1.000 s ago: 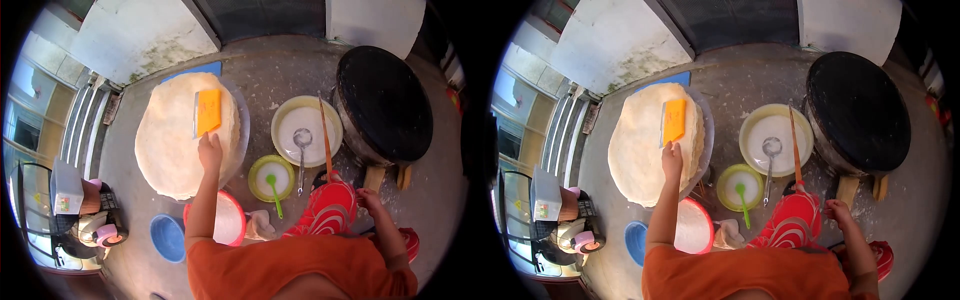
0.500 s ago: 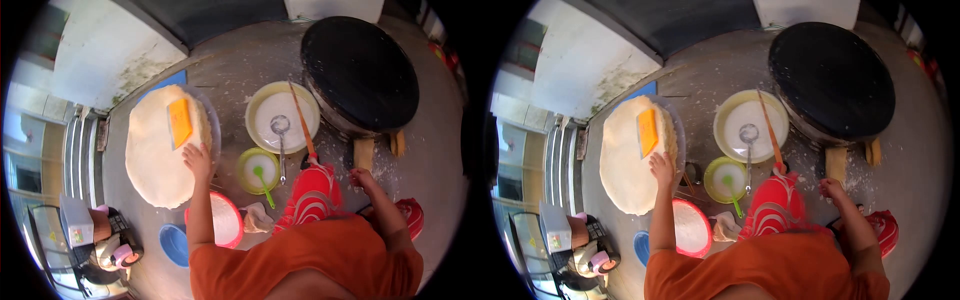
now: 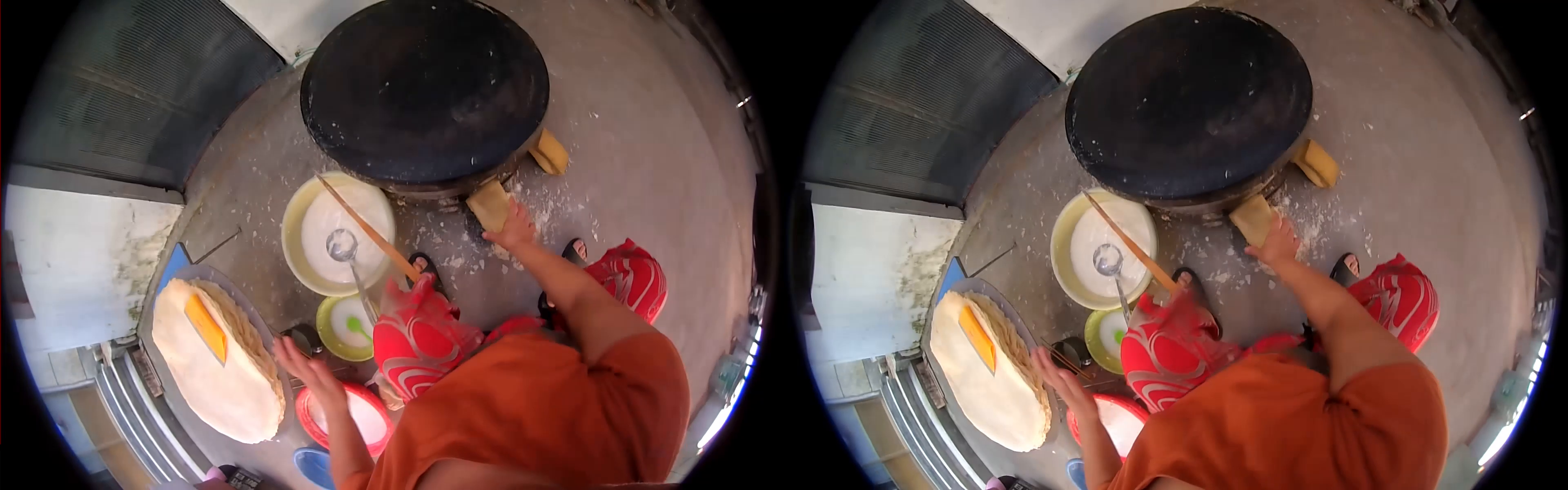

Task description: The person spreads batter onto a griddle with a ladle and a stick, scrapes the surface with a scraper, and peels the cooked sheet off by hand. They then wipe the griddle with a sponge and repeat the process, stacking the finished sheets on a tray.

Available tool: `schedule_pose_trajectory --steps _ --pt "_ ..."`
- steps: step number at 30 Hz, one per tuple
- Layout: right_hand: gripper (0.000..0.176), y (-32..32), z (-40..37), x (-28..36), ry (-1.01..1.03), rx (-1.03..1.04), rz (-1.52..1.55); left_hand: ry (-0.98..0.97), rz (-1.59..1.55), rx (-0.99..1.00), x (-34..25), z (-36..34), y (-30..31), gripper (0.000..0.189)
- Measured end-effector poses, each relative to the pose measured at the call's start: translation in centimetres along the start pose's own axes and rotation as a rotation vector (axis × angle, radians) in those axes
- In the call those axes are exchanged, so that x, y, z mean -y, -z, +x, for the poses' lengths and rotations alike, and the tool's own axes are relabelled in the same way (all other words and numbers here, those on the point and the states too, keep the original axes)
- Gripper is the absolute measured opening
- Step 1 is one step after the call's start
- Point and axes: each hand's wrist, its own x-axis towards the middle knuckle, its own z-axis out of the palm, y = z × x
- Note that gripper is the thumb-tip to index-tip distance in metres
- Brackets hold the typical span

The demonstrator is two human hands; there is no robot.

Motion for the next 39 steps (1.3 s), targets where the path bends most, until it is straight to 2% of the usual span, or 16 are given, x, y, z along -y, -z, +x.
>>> schedule_pose_trajectory --steps 2,7,9,11,12,14,17,20,22,28,31,33,34,36,38,39 --pt "0.105 -0.4 1.0 1.1 -0.098 0.116 -0.02 0.019 -0.142 0.096 -3.7 -1.2 -1.3 0.057" --pt "0.091 -0.6 2.0 0.0 0.003 0.099 -0.057 -0.07 -0.134 0.107 -8.7 -2.7 -2.1 0.054" --pt "0.079 2.0 0.5 -1.1 0.59 0.249 0.092 -0.111 -0.123 0.105 -8.8 -3.2 -2.7 0.055" --pt "0.07 8.7 -1.9 0.6 0.856 0.322 0.082 -0.16 -0.032 0.092 -9.2 -3.3 -4.1 0.055" --pt "0.07 11.9 -2.3 1.3 0.851 0.319 0.068 -0.156 -0.046 0.093 -9.3 -3.1 -4.5 0.055" --pt "0.065 16.6 -1.3 2.8 1.071 -0.156 0.014 -0.128 -0.006 0.07 -9.3 -2.6 -4.4 0.054" --pt "0.062 19.2 4.5 4.2 1.001 -0.391 -0.069 -0.144 -0.008 0.068 -8.9 -2.0 -4.7 0.052" --pt "0.06 19.7 10.0 6.1 1.029 -0.381 -0.147 -0.029 -0.078 0.01 -11.0 -0.2 -5.4 0.05" --pt "0.057 19.3 16.4 6.5 0.996 -0.594 -0.234 -0.044 -0.007 0.104 -10.8 0.6 -5.1 0.041" --pt "0.035 23.0 36.9 10.8 0.374 -0.656 -0.378 -0.055 0.08 0.093 -11.5 1.8 -6.3 0.047" --pt "0.024 21.0 33.9 18.9 0.487 -0.481 -0.414 -0.072 0.114 0.097 -11.6 2.9 -7.0 0.047" --pt "0.02 18.6 23.2 21.5 0.917 -0.448 -0.359 -0.042 0.146 0.143 -12.4 4.3 -7.4 0.045" --pt "0.021 16.3 19.7 19.9 1.175 -0.43 -0.123 -0.027 0.134 0.146 -12.5 4.3 -7.6 0.045" --pt "0.024 16.3 14.4 16.6 1.381 -0.382 0.191 -0.02 0.104 0.17 -12.0 5.4 -8.1 0.044" --pt "0.033 18.2 19.2 13.6 1.214 -0.269 -0.096 -0.022 0.11 0.163 -11.3 5.6 -8.4 0.043" --pt "0.032 20.6 21.7 14.0 0.967 -0.446 -0.309 -0.069 0.102 0.148 -10.7 5.6 -8.5 0.043"
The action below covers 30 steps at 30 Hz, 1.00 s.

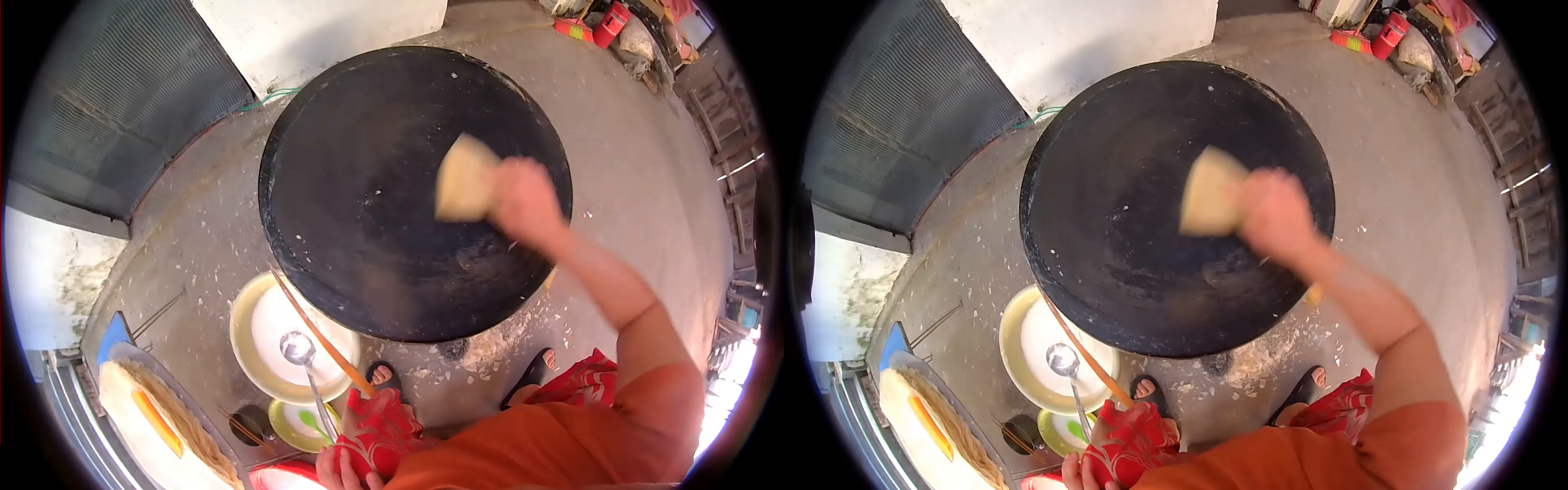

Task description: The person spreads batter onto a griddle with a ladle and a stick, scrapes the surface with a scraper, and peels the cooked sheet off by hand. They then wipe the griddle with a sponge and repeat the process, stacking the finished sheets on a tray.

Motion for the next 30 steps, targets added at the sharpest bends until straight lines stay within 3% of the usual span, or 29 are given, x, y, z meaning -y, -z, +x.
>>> schedule_pose_trajectory --steps 1,2,4,7,10,12,13,14,17,18,20,22,23,25,27,30 --pt "0.033 -2.2 2.1 -4.9 -0.22 0.035 -0.186 -0.043 -0.002 -0.012 0.4 -0.1 0.1 0.043" --pt "0.033 -4.6 4.4 -9.0 -0.285 -0.132 -0.184 -0.055 0.011 -0.01 0.5 0.1 0.3 0.044" --pt "0.031 -6.6 11.3 -10.0 -0.45 0.015 -0.239 -0.076 0.048 -0.024 0.9 -0.3 0.0 0.046" --pt "0.019 -5.8 15.0 3.9 -0.17 0.049 -0.152 -0.061 0.043 -0.039 0.8 -0.2 -0.7 0.046" --pt "0.035 -4.0 5.3 13.2 0.352 -0.062 0.303 -0.015 0.013 0.097 0.0 1.0 -0.2 0.045" --pt "0.04 -0.9 -2.7 13.2 0.441 0.019 0.604 -0.002 0.019 0.114 0.2 1.2 0.2 0.045" --pt "0.039 -0.1 -5.5 11.2 0.39 -0.001 0.613 -0.001 0.027 0.134 0.4 1.6 0.1 0.044" --pt "0.038 0.1 -6.9 8.4 0.357 -0.159 0.539 0.003 0.021 0.124 0.5 1.8 0.0 0.044" --pt "0.033 -3.2 -7.9 -6.8 0.061 -0.19 -0.032 0.015 -0.038 0.07 1.3 1.7 0.0 0.043" --pt "0.043 -3.4 -5.1 -9.8 -0.187 -0.189 -0.123 -0.012 -0.049 0.05 1.8 1.4 0.1 0.043" --pt "0.043 -5.4 4.0 -14.5 -0.589 0.031 -0.178 -0.059 -0.023 -0.018 2.4 0.5 -0.4 0.043" --pt "0.027 -7.5 13.5 -13.6 -0.531 0.084 -0.281 -0.078 -0.022 -0.016 2.5 -0.4 -0.3 0.043" --pt "0.019 -9.5 17.6 -11.6 -0.495 -0.006 -0.242 -0.086 -0.019 -0.016 2.6 -0.7 -0.3 0.043" --pt "0.017 -9.2 23.1 -3.3 -0.322 0.139 -0.177 -0.096 0.022 -0.012 2.3 -0.9 -0.4 0.044" --pt "0.018 -8.2 22.8 5.9 0.0 0.069 -0.11 -0.079 0.02 -0.016 1.2 -0.8 -0.5 0.045" --pt "0.029 -4.9 12.1 14.9 0.443 -0.032 0.264 -0.029 0.0 0.021 -0.2 0.0 -0.5 0.043"
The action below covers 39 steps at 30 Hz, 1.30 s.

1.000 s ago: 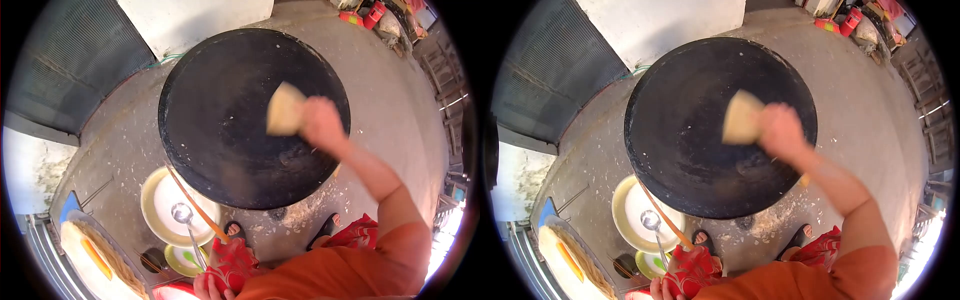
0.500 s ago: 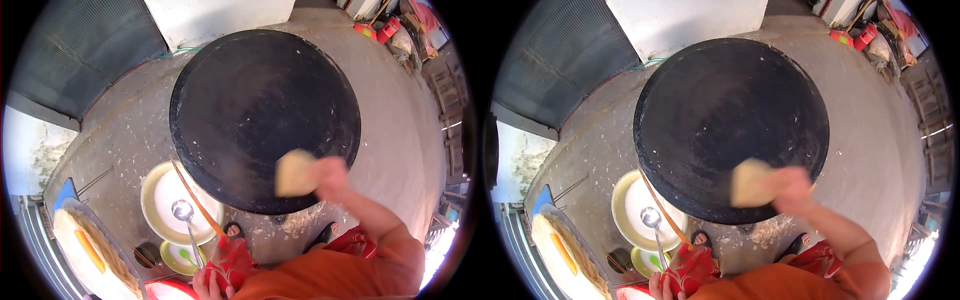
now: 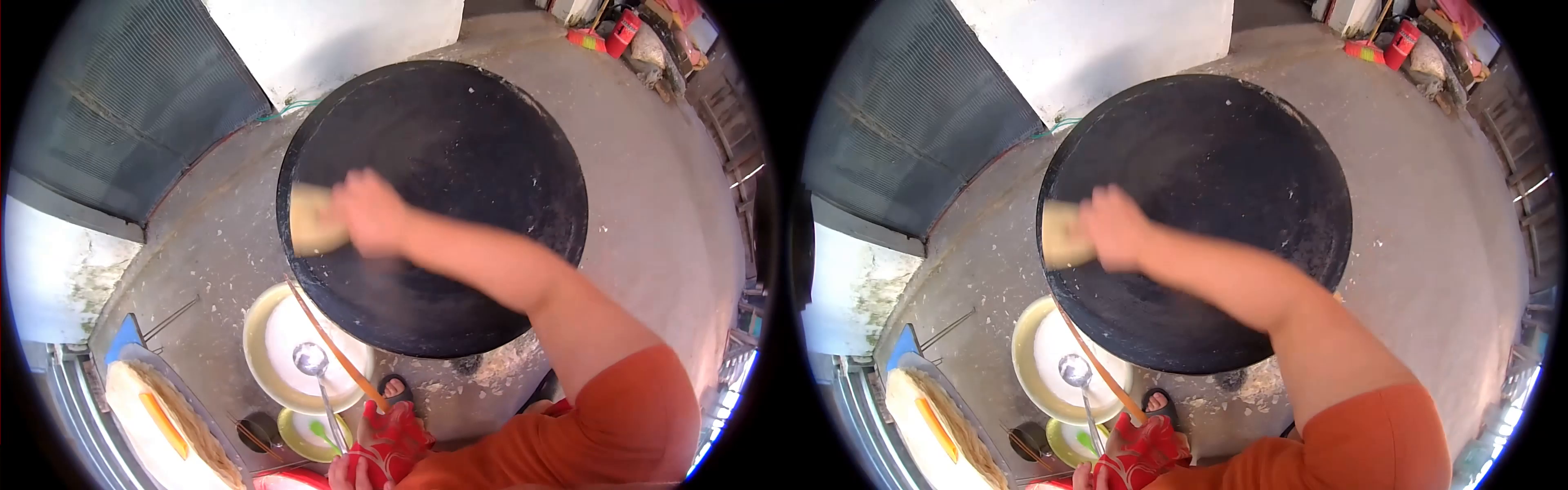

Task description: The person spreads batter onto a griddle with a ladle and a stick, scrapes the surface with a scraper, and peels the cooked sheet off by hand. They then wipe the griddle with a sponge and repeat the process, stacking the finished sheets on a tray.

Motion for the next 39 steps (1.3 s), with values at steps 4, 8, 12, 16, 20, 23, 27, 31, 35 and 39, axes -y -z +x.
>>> schedule_pose_trajectory --steps 4,8,12,16,20,23,27,31,35,39 --pt "0.039 5.6 -16.3 5.0 0.035 0.022 0.41 0.038 -0.018 0.032 0.2 0.7 0.9 0.037" --pt "0.042 8.6 -27.5 -8.8 -0.277 -0.118 -0.133 0.042 -0.031 0.033 1.4 1.0 0.8 0.038" --pt "0.04 7.7 -19.2 -23.7 -0.906 0.093 -0.43 -0.025 -0.02 0.05 3.4 0.6 0.3 0.039" --pt "0.031 2.2 -1.7 -28.6 -0.947 0.133 -0.516 -0.004 0.013 0.011 2.8 0.9 0.7 0.037" --pt "0.025 -4.7 11.7 -20.5 -0.595 0.073 -0.292 0.072 0.064 0.014 1.8 0.9 0.0 0.037" --pt "0.022 -6.6 15.5 -10.6 -0.062 0.134 -0.225 0.081 0.094 -0.005 1.0 1.6 -0.5 0.038" --pt "0.02 -3.6 12.9 -15.4 -0.369 0.16 -0.229 0.011 0.118 0.001 1.2 1.9 -1.6 0.038" --pt "0.025 1.6 2.1 -28.2 -0.925 0.175 -0.439 -0.003 0.129 -0.037 2.3 2.1 -1.0 0.036" --pt "0.029 2.1 -2.0 -34.0 -1.118 0.149 -0.551 0.01 0.133 -0.044 3.6 1.4 -0.4 0.032" --pt "0.026 -1.8 6.7 -27.7 -0.804 0.138 -0.433 0.036 0.156 -0.068 3.4 1.1 -0.1 0.027"
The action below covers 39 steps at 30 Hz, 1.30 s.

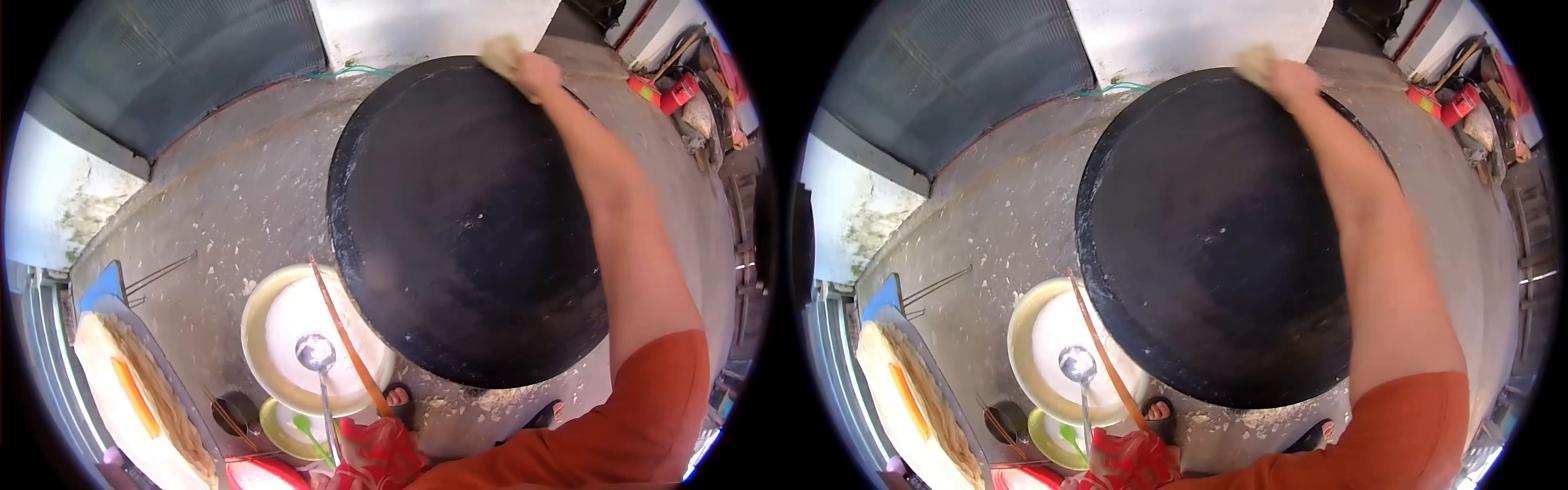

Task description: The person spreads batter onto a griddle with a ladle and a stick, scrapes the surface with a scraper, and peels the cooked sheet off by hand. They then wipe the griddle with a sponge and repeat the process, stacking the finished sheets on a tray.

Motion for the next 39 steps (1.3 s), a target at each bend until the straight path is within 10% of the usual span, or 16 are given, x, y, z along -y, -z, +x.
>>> schedule_pose_trajectory --steps 7,16,23,25,33,39 --pt "0.016 5.2 -13.4 22.8 0.8 -0.171 0.185 0.027 -0.04 -0.1 -2.3 -0.7 1.0 0.024" --pt "0.029 9.4 -40.0 12.8 1.156 -0.021 0.719 -0.008 -0.206 0.111 -2.2 -5.0 5.0 0.041" --pt "0.047 7.1 -60.3 -1.1 0.658 0.525 0.794 0.008 -0.352 0.027 -1.6 -7.5 4.8 0.047" --pt "0.049 4.6 -64.2 -3.0 0.111 0.743 0.724 -0.011 -0.345 0.037 -1.2 -8.0 4.7 0.047" --pt "0.041 -3.0 -63.8 -1.1 -0.238 0.172 0.44 -0.011 -0.361 0.002 -1.4 -8.9 4.4 0.045" --pt "0.039 -1.1 -61.5 1.2 -0.272 0.388 0.491 0.001 -0.333 -0.039 -1.3 -9.0 4.6 0.043"
